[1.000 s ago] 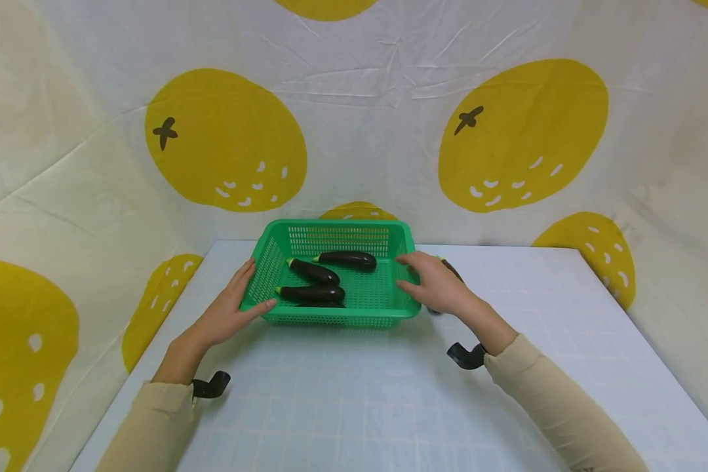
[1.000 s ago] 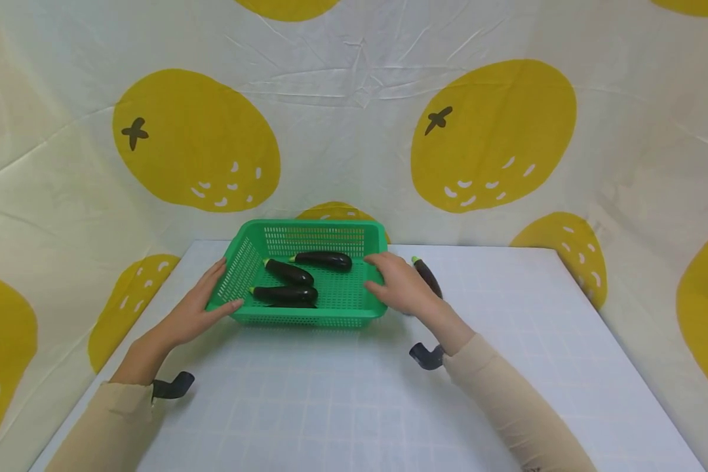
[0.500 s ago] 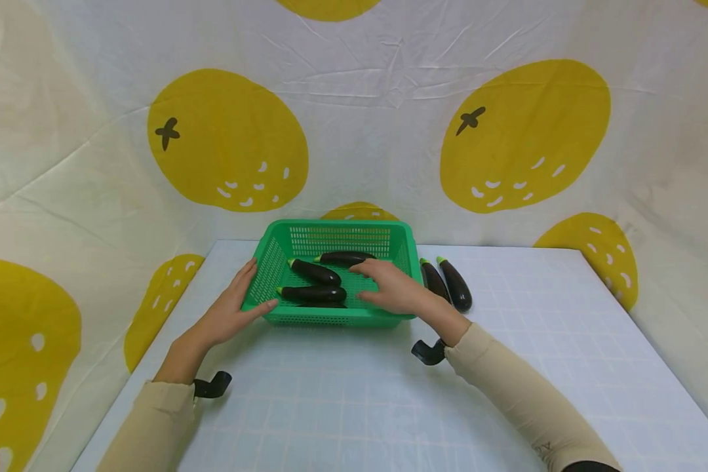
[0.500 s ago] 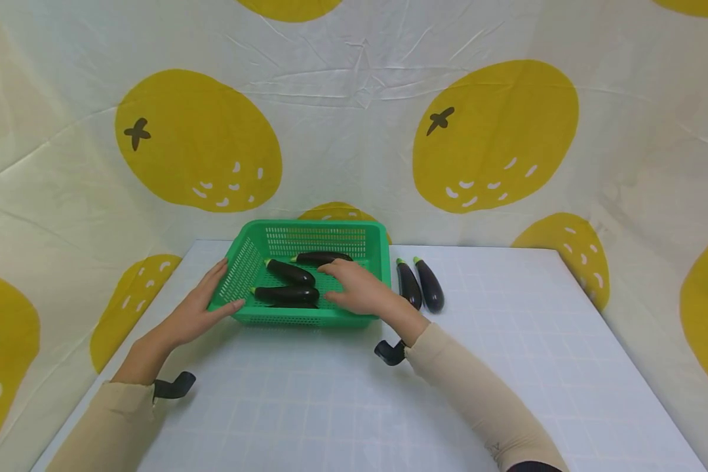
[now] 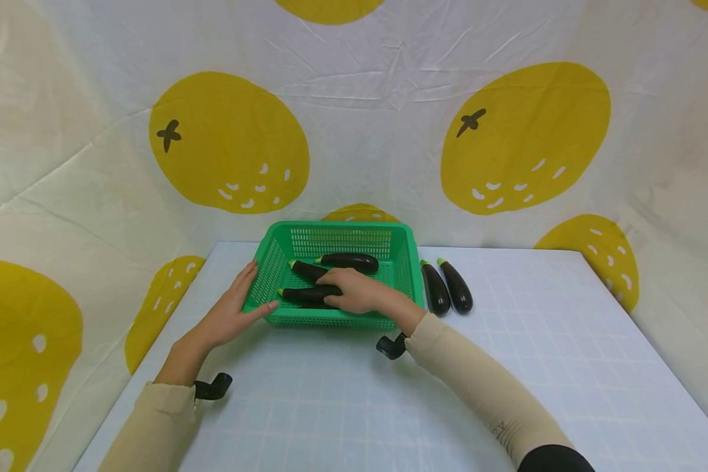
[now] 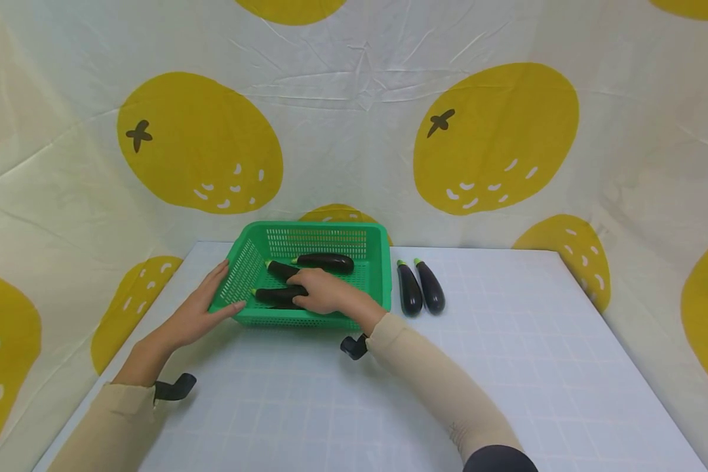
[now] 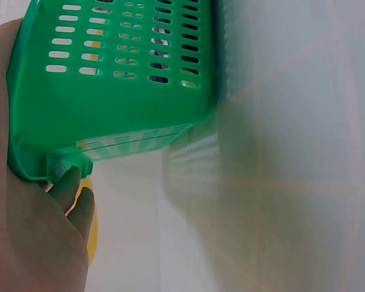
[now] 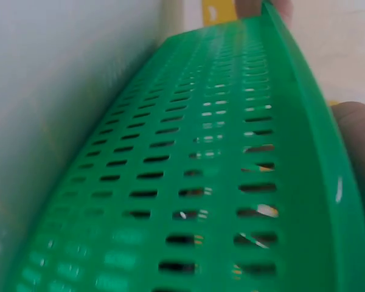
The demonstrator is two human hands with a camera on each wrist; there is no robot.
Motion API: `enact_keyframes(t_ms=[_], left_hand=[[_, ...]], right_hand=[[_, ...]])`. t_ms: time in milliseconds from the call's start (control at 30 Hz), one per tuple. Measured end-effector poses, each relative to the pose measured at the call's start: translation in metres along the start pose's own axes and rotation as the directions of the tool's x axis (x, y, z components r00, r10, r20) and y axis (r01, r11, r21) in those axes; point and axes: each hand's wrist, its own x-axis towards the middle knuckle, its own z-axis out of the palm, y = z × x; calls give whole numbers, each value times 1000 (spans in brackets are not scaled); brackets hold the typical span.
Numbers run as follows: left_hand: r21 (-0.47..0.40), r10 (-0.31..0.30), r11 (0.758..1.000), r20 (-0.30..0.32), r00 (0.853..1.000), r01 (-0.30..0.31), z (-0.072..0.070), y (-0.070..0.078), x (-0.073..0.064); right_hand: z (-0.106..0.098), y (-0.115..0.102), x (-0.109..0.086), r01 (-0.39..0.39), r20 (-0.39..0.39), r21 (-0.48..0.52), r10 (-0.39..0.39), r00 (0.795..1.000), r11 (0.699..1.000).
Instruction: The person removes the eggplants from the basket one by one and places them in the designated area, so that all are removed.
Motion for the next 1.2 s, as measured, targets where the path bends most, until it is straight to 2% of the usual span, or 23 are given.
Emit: enact_keyframes(t_ms=[233, 433, 633, 800, 967, 1100, 1200], left_hand=[[-8, 3, 1000, -5, 1000, -3, -1, 2, -2], [-10, -5, 1000, -5, 1000, 5, -1, 4, -1], [-3, -5, 1000, 3, 1000, 5, -2, 5, -1], [-8, -3, 1000, -7, 1000, 3, -2, 4, -1], [-18, -10, 1000, -6, 1000, 10, 1, 4, -3], [-12, -12, 1000, -3, 1000, 12, 0, 5, -3], [-1, -6, 1000, -7, 1000, 6, 0, 4, -1]], right_hand=[[4, -2, 16, -27, 105, 39, 23, 994, 999], [3, 1, 21, -70, 210, 11, 66, 976, 998], [6, 11, 26, -77, 258, 17, 70, 964, 997], [9, 14, 27, -89, 224, 3, 86, 971, 996], [14, 15, 25, -169, 152, -88, 181, 972, 982], [16, 14, 22, -277, 88, -191, 297, 951, 942], [16, 14, 20, -340, 60, -208, 359, 931, 917]])
